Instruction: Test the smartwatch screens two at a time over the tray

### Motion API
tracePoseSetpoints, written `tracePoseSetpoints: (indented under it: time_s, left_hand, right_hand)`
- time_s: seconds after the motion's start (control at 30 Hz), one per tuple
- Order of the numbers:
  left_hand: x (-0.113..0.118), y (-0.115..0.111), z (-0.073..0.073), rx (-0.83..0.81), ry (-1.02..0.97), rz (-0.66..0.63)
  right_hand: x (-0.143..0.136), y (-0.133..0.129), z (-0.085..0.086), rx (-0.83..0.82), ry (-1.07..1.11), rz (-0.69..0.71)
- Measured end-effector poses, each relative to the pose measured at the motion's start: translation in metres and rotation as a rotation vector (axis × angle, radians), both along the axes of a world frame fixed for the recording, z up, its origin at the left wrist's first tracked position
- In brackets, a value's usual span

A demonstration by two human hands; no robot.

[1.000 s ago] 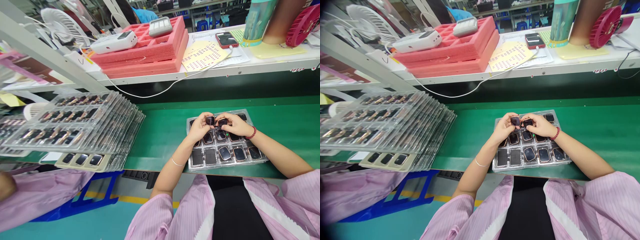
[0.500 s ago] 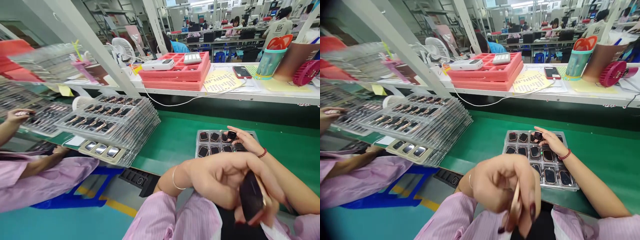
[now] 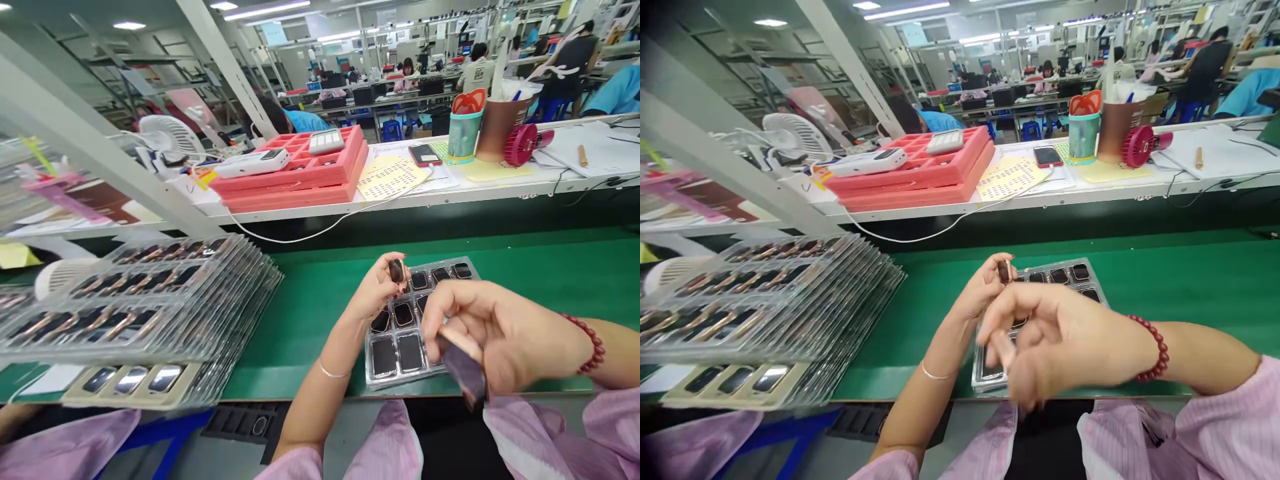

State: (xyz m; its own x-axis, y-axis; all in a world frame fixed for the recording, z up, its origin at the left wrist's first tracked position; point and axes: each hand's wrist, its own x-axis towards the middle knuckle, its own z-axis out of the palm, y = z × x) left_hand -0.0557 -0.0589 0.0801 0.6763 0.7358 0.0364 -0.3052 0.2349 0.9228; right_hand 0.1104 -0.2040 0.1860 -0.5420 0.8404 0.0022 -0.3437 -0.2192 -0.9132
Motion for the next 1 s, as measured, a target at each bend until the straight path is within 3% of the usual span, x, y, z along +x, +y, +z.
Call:
tracePoseSetpoints:
  time_s: [0.1, 0.17, 0.27, 0.33, 0.47, 0.63, 0.73, 0.83, 1.0]
  left_hand:
    - [0.012, 0.014, -0.032, -0.099, 0.140, -0.048]
    - [0.014, 0.015, -0.044, -0.119, 0.165, -0.066]
    - [0.012, 0.013, -0.051, -0.097, 0.154, -0.019]
    - [0.011, 0.012, -0.051, -0.084, 0.157, 0.014]
    - [0.011, 0.010, -0.052, -0.018, 0.176, 0.128]
    - [0.012, 0.008, -0.058, 0.053, 0.173, 0.154]
    - [0.011, 0.008, -0.059, 0.070, 0.170, 0.131]
    - [0.010, 0.008, -0.059, 0.097, 0.153, 0.106]
    - [0.008, 0.009, -0.065, 0.122, 0.131, 0.076]
  right_hand:
    - [-0.011, -0.018, 0.022, -0.019, -0.053, 0.063]
    - [-0.011, -0.024, 0.032, -0.001, -0.090, 0.071]
    - [-0.010, -0.028, 0.037, 0.009, -0.116, 0.074]
    - [-0.008, -0.025, 0.030, -0.005, -0.071, 0.067]
    - [0.002, 0.006, -0.010, 0.060, 0.069, -0.048]
    - [0.032, 0.060, -0.082, 0.000, -0.123, -0.353]
    - [0.045, 0.075, -0.113, -0.035, -0.256, -0.430]
    - [0.051, 0.079, -0.129, -0.030, -0.298, -0.459]
    - [0.055, 0.080, -0.141, 0.033, -0.327, -0.438]
